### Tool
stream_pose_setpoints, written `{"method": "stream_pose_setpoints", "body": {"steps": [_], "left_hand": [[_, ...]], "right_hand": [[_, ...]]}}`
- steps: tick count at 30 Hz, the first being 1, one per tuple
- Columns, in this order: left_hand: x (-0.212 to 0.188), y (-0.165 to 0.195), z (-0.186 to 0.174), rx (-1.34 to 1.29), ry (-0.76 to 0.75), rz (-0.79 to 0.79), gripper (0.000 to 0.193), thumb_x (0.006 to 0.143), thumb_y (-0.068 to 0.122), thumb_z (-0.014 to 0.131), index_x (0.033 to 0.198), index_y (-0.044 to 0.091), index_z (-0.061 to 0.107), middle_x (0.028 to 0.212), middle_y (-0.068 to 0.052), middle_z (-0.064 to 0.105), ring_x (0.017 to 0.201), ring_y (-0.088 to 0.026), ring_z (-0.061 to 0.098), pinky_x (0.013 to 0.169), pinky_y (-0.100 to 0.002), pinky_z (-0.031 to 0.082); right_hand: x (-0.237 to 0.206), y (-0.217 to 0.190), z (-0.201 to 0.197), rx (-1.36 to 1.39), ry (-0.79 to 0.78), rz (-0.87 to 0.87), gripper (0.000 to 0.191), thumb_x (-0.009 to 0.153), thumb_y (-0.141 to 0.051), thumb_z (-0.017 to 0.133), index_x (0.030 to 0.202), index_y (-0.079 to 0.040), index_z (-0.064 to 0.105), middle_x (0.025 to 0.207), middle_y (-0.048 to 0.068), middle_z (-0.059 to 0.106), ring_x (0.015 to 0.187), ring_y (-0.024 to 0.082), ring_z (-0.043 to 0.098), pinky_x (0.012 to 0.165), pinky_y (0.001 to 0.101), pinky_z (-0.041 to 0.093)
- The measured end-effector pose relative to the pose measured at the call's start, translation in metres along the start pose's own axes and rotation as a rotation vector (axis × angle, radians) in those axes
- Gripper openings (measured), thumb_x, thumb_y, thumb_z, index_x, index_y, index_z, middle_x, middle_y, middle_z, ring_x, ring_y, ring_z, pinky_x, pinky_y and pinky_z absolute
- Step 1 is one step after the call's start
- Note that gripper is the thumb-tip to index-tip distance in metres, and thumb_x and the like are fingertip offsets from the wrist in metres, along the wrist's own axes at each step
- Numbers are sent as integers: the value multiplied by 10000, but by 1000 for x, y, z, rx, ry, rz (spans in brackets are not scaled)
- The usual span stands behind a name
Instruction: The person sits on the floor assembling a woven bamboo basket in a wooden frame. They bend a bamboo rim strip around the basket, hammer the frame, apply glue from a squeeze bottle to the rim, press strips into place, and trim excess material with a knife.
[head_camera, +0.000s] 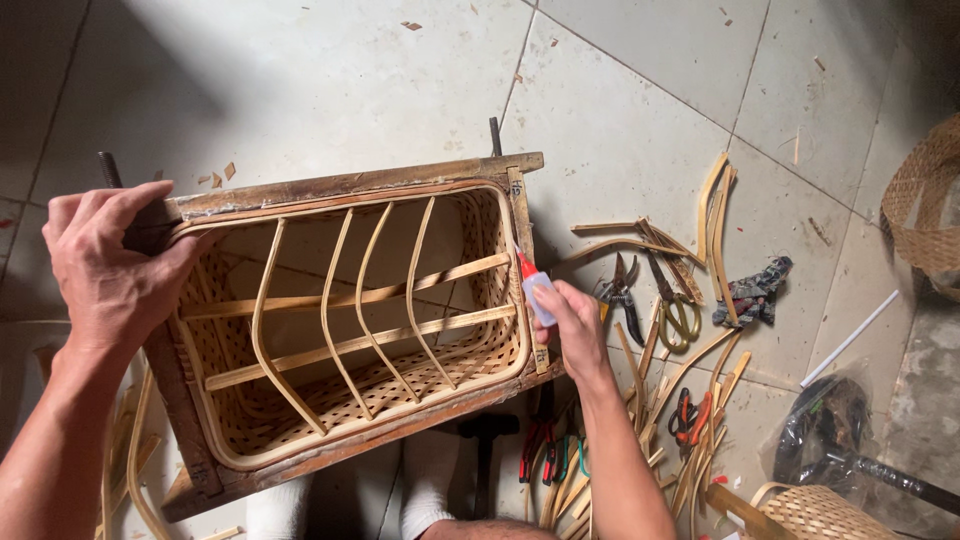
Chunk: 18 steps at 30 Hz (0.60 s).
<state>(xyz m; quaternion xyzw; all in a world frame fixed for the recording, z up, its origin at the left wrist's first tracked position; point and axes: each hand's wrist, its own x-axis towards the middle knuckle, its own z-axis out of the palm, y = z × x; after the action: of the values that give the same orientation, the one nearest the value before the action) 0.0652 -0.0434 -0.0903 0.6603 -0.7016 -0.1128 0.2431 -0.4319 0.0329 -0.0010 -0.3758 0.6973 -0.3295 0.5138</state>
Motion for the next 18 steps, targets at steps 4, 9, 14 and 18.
{"method": "stream_pose_setpoints", "body": {"steps": [4, 9, 14, 18], "left_hand": [[0, -3, 2, 19, -1, -9, 398, 905, 242, 830, 1264, 130, 699, 1159, -46, 712, 1190, -240, 564, 1126, -404, 450], [2, 2, 1, -17, 2, 3, 383, 919, 245, 831, 1259, 125, 699, 1134, -40, 710, 1189, -240, 563, 1133, -411, 450], [5, 6, -1, -50, 19, -22, 431, 894, 286, 875, 1264, 118, 730, 1109, -63, 707, 1218, -269, 568, 1125, -456, 443], [1, 0, 2, -9, 17, -3, 411, 903, 275, 849, 1262, 132, 713, 1158, -39, 716, 1225, -236, 555, 1142, -411, 444]], "right_hand": [[-30, 7, -1, 44, 18, 25, 406, 885, -418, 652, 905, -15, 699, 641, 26, 615, 539, 88, 579, 520, 229, 493], [-39, 10, -2, 19, 32, 37, 416, 894, -421, 667, 872, -7, 693, 639, 31, 616, 534, 92, 564, 521, 231, 471], [-32, 10, 1, 21, 59, 74, 416, 886, -418, 677, 839, -4, 683, 601, 28, 589, 492, 92, 545, 474, 230, 436], [-39, 13, 1, 28, 87, 83, 430, 888, -422, 681, 817, 1, 676, 600, 31, 580, 488, 94, 527, 468, 242, 435]]}}
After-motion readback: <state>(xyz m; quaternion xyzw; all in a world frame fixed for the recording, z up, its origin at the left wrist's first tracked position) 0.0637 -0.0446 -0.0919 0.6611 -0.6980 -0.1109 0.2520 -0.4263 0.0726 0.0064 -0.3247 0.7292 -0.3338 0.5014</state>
